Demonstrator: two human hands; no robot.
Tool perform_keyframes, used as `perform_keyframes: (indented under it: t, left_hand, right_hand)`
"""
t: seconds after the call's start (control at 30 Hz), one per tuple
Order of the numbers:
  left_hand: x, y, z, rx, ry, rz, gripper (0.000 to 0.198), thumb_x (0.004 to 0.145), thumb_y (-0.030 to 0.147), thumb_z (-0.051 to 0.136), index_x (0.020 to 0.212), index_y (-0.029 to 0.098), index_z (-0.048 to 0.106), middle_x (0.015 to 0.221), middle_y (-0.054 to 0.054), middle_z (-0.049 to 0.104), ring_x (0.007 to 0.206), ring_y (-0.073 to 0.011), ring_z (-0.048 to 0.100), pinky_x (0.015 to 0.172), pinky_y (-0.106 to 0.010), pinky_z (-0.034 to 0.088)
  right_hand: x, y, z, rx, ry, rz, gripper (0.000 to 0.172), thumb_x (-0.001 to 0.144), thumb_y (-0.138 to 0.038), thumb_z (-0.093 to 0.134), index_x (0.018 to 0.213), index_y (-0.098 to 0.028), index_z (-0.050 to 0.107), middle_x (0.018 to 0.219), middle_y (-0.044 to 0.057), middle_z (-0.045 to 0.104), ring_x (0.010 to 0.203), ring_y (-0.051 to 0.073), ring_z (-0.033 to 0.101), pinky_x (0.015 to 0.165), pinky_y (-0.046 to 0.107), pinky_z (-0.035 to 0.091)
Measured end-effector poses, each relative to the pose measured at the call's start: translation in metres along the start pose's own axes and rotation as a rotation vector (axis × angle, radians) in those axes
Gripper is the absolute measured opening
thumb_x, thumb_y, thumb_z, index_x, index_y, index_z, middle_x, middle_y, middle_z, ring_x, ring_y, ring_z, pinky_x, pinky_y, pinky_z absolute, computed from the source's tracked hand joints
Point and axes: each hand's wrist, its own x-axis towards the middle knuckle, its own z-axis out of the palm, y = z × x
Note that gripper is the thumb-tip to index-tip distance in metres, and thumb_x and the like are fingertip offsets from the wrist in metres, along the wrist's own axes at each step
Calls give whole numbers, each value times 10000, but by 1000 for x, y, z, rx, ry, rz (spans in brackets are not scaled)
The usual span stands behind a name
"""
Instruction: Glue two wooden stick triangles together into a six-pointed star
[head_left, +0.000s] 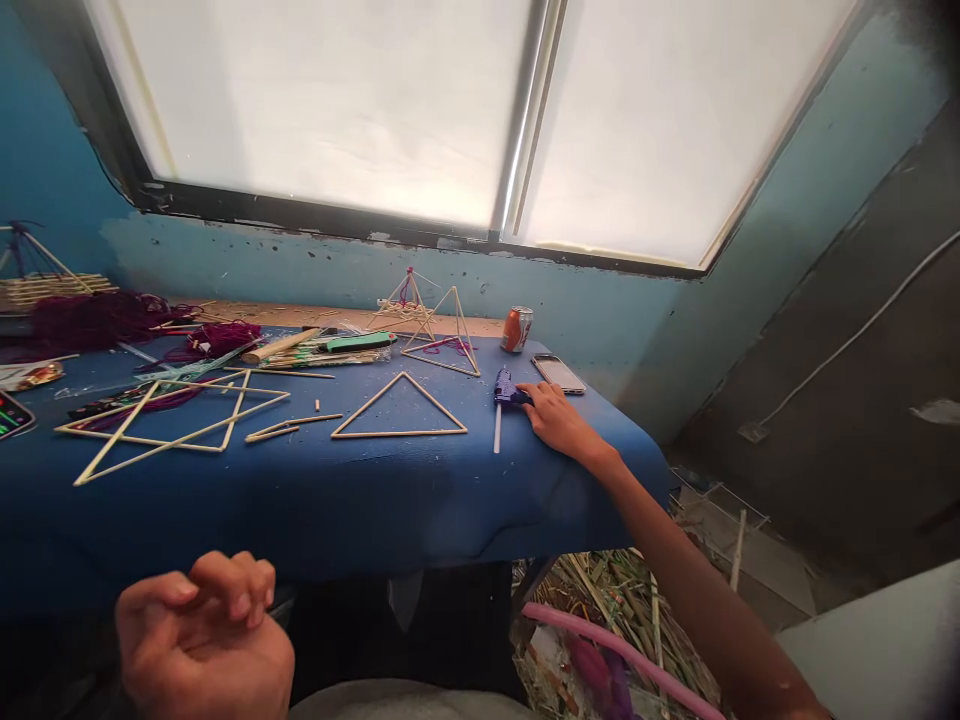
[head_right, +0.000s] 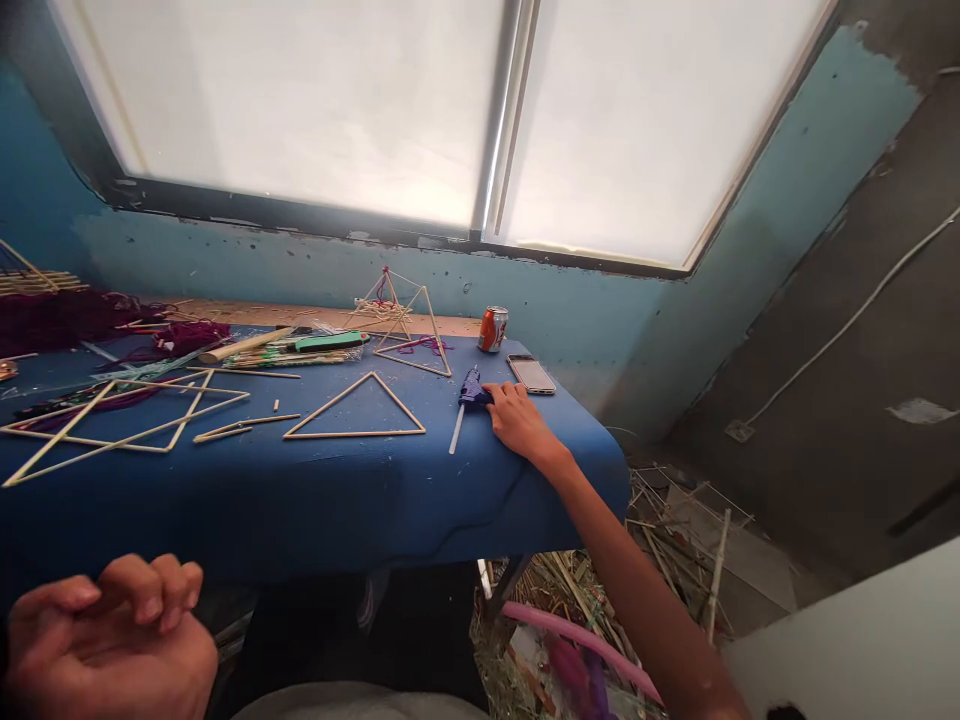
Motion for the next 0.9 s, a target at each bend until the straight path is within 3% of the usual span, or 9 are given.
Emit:
perform_keyframes:
  t: [0.07,0.17,0.23,0.27,0.33,0.4,0.47,0.7,0.9]
  left_hand:
    - [10,10,14,-250,90,-152,190,925,248,402,739,258,366,443,61,350,407,-149,266,436,-299,266]
    - [13,22,32,-292,64,-168,175,897,201,522,734,247,481,468,70,449,419,-127,361,445,-281,306]
    - [6,28,42,-205,-71,-119,133,914,217,582,784,234,602,561,61,554,478,-103,457,467,-252,353]
    - [1,32,47,-162,-180,-94,104,930,245,610,842,235,664,631,52,607,522,-92,502,489,-235,385]
    - [-10,41,56,-122,-435,-51,114,920,280,684,1022,266,732,787,38,678,609,-82,559,565,-218,453]
    - [-18,51,62,-173,-579,6,281,885,304,748,1165,299,723,877,27,686,652,-78,571,602,-213,471]
    - [-22,59,63,-260,-621,24,276,902,333,733,1176,301,726,889,17,670,680,-84,573,617,-214,474]
    - [-27,73,51,-290,-582,-50,98,881,240,710,978,257,715,784,17,600,679,-99,520,594,-218,430]
    - [-30,83,49,-399,-626,-234,204,820,104,621,931,261,688,734,33,546,633,-96,455,559,-217,385]
  right_hand:
    - [0,0,-2,4,38,12,443,1025,-219,427,1427,-86,558,1308,192,591,1322,289,490,1154,410,359]
    - [-20,-20,-13,50,295,-6,348,1025,-287,482,1290,-131,645,1247,181,610,1208,295,562,1079,418,416]
    - [-46,-50,-23,196,422,-94,254,1038,-329,488,1066,-184,694,1053,115,678,1025,249,636,917,350,480]
    - [-61,-69,-27,313,438,-142,272,1041,-349,497,902,-198,676,853,57,673,821,195,642,783,299,483]
    - [-89,-108,-32,540,354,-267,344,1040,-352,528,736,-206,601,593,-34,560,538,106,524,577,236,407]
    - [-110,-141,-33,655,359,-385,356,1012,-304,583,675,-199,530,550,-60,486,481,70,421,513,223,333]
    - [-123,-161,-33,733,398,-436,325,985,-245,615,680,-197,514,554,-68,453,481,60,367,497,221,298]
    - [-126,-171,-28,827,418,-485,267,914,-161,690,698,-194,536,578,-61,452,511,63,353,488,229,270]
    - [-130,-176,-33,924,341,-457,285,901,-151,680,657,-189,537,564,-69,402,498,57,312,463,229,251]
